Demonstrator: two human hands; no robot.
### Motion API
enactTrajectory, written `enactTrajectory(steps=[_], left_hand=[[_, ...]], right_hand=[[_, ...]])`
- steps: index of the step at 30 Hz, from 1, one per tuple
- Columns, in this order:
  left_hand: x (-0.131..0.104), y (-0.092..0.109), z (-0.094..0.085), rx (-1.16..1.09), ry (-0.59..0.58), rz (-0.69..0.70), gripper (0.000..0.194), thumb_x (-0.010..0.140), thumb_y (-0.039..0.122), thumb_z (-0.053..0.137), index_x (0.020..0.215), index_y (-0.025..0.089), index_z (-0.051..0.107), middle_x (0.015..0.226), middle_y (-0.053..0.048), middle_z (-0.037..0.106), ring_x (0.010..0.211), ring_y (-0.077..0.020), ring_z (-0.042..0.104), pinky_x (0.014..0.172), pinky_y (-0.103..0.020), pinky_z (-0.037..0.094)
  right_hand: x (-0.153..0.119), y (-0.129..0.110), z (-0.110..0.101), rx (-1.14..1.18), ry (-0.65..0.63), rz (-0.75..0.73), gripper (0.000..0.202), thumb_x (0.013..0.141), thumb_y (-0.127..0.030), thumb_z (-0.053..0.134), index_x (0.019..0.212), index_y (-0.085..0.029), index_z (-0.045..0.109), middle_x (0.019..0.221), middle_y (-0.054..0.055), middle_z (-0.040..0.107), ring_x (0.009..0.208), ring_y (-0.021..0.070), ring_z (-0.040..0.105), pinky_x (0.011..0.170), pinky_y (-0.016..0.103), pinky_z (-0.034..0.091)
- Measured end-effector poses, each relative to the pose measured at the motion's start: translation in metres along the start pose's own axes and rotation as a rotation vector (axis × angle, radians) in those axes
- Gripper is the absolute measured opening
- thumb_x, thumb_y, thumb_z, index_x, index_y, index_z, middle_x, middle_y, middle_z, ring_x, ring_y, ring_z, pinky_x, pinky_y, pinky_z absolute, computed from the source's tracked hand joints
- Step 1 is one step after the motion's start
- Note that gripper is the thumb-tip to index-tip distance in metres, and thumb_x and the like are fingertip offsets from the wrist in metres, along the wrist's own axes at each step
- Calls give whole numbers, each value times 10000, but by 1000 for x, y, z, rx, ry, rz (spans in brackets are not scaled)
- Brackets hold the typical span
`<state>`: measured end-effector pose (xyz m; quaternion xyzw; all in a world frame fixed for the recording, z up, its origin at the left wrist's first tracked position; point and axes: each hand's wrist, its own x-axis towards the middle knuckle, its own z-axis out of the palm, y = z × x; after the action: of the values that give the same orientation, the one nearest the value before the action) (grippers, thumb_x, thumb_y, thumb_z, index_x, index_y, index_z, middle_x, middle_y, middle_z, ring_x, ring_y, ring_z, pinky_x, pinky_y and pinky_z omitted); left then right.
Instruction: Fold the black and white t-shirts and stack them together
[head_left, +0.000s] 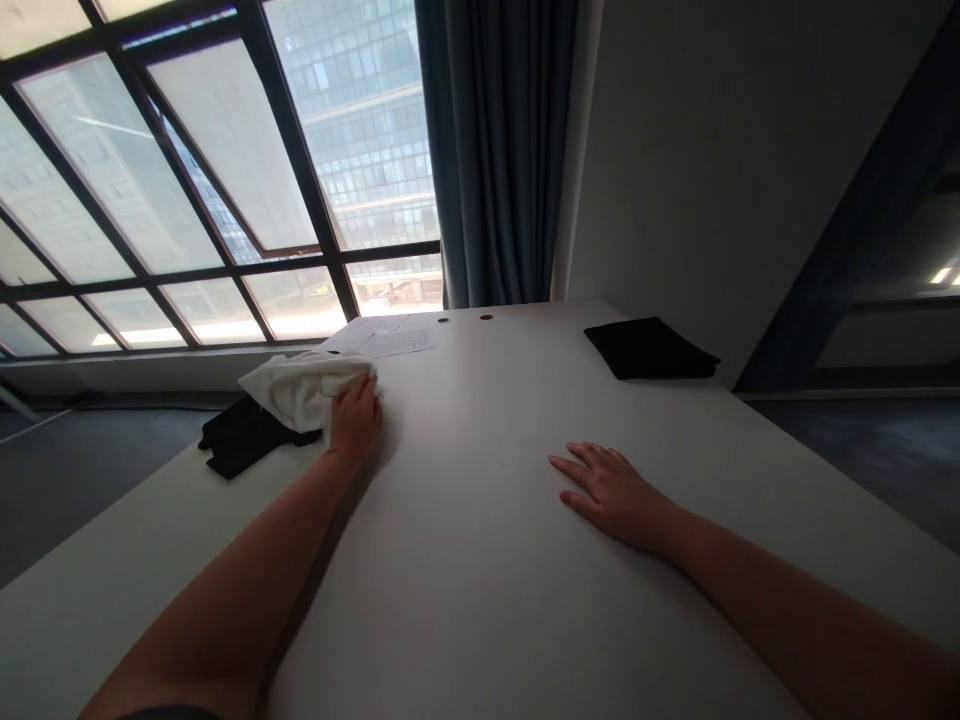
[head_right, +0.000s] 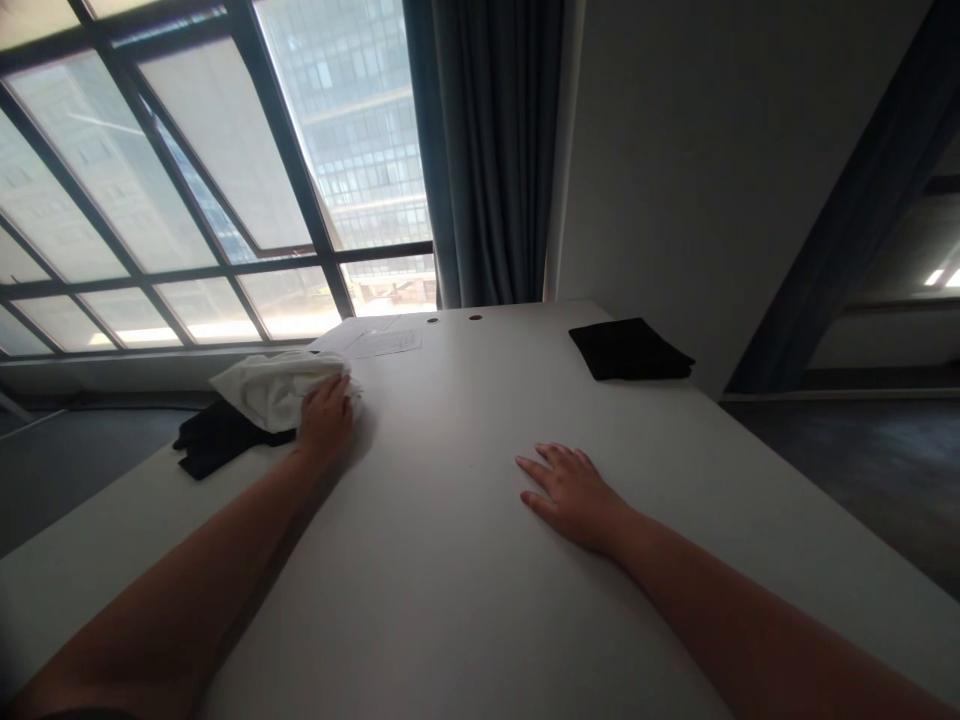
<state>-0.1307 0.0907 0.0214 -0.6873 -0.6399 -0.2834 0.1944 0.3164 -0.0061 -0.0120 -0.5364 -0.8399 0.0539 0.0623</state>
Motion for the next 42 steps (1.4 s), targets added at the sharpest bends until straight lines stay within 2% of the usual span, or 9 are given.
enactTrajectory(steps=[5,9,14,19,27,31,34,38,42], left_hand=[[-23,75,6,-153,-178,558,534,1022,239,449,1546,152,508,1581,-165,531,1490,-263,467,1244,-446,337],[-32,94,-8,-216,-282,884,608,996,324,564,1593,251,474,1707,-126,347,1584,-312,302,1281,-512,262],[-31,89,-13,-209,-330,796,650,942,367,647,1572,282,508,1690,-117,370,1541,-344,361,1270,-542,260],[-31,87,-6,-140,-336,479,624,936,335,639,1549,332,521,1561,-107,514,1370,-337,544,1110,-511,455],[-41,100,-15,-187,-460,287,313,970,307,575,1240,199,691,1197,-134,743,1189,-325,668,1047,-474,502],[-73,120,-41,-535,-571,330,359,1004,358,546,1319,231,661,1274,-112,731,1207,-286,675,1064,-425,518],[-97,129,-63,-782,-646,496,514,995,401,606,1487,261,555,1489,-114,613,1366,-276,587,1154,-405,468],[-107,125,-73,-714,-707,753,853,846,535,815,1585,305,457,1677,-127,386,1527,-364,389,1250,-486,352],[-98,118,-67,-568,-647,703,732,855,459,810,1514,317,525,1579,-114,495,1426,-355,499,1197,-482,407]], right_hand=[[0,1,0,7,36,-21,613,1009,-530,468,1559,-272,551,1610,166,485,1498,374,416,1228,612,293],[0,0,1,19,46,-14,594,1005,-525,499,1541,-280,572,1598,165,494,1485,376,425,1228,604,293],[0,-1,-2,25,27,-8,604,1008,-531,497,1552,-275,560,1601,169,488,1489,377,415,1231,601,282],[0,-1,-2,43,24,-2,615,1003,-532,509,1552,-261,561,1601,178,481,1496,380,404,1237,604,269],[2,0,-1,147,95,-122,496,995,-430,561,1434,-221,657,1537,180,544,1458,367,460,1225,637,310],[-5,-11,-9,295,219,-303,462,985,-318,592,1436,-230,640,1515,165,556,1430,321,503,1203,550,410],[-11,-21,-14,370,236,-419,486,977,-242,597,1463,-264,609,1528,133,545,1427,277,513,1199,484,438],[-15,-26,-18,375,115,-457,533,936,-197,640,1466,-243,606,1559,133,521,1426,285,522,1200,469,441],[-11,-24,-18,372,90,-435,438,938,-191,639,1374,-225,654,1529,135,543,1404,289,537,1192,471,444]])
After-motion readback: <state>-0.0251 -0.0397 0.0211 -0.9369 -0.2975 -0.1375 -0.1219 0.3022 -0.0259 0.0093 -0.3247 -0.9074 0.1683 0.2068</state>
